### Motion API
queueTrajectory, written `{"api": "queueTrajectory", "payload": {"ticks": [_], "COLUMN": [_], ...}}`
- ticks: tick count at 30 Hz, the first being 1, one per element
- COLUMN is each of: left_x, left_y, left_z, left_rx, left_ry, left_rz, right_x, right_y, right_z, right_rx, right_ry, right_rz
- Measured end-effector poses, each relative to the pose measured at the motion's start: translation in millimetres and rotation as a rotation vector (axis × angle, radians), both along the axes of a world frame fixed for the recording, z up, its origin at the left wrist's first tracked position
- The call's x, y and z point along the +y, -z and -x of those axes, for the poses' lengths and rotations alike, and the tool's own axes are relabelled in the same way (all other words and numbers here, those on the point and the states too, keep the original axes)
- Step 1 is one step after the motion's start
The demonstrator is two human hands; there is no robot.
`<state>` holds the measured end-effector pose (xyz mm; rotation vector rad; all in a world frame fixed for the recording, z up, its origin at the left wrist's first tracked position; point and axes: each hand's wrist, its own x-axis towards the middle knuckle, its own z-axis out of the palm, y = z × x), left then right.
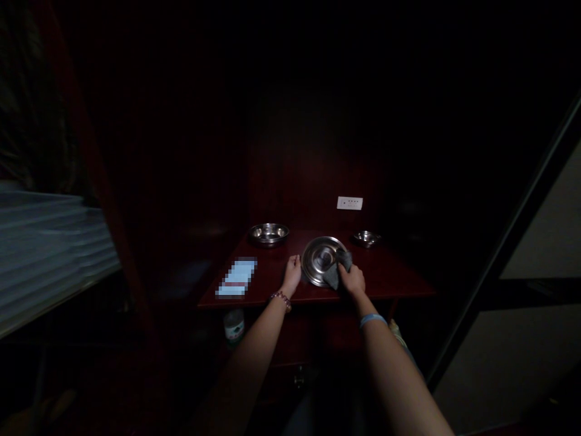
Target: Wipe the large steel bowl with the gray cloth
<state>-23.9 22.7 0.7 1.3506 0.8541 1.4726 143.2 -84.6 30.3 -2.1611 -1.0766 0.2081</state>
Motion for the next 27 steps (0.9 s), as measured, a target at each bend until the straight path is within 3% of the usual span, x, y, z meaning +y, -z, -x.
{"api": "queueTrajectory", "payload": {"ticks": [27], "left_x": [0], "left_y": [-3.9], "left_z": [1], "left_rx": [-0.053], "left_ry": [-0.027], "left_rz": [0.058], "right_x": [-8], "right_y": [-10.5], "right_z": [11], "right_rx": [-0.058], "right_ry": [-0.034], "right_rz": [0.072]}}
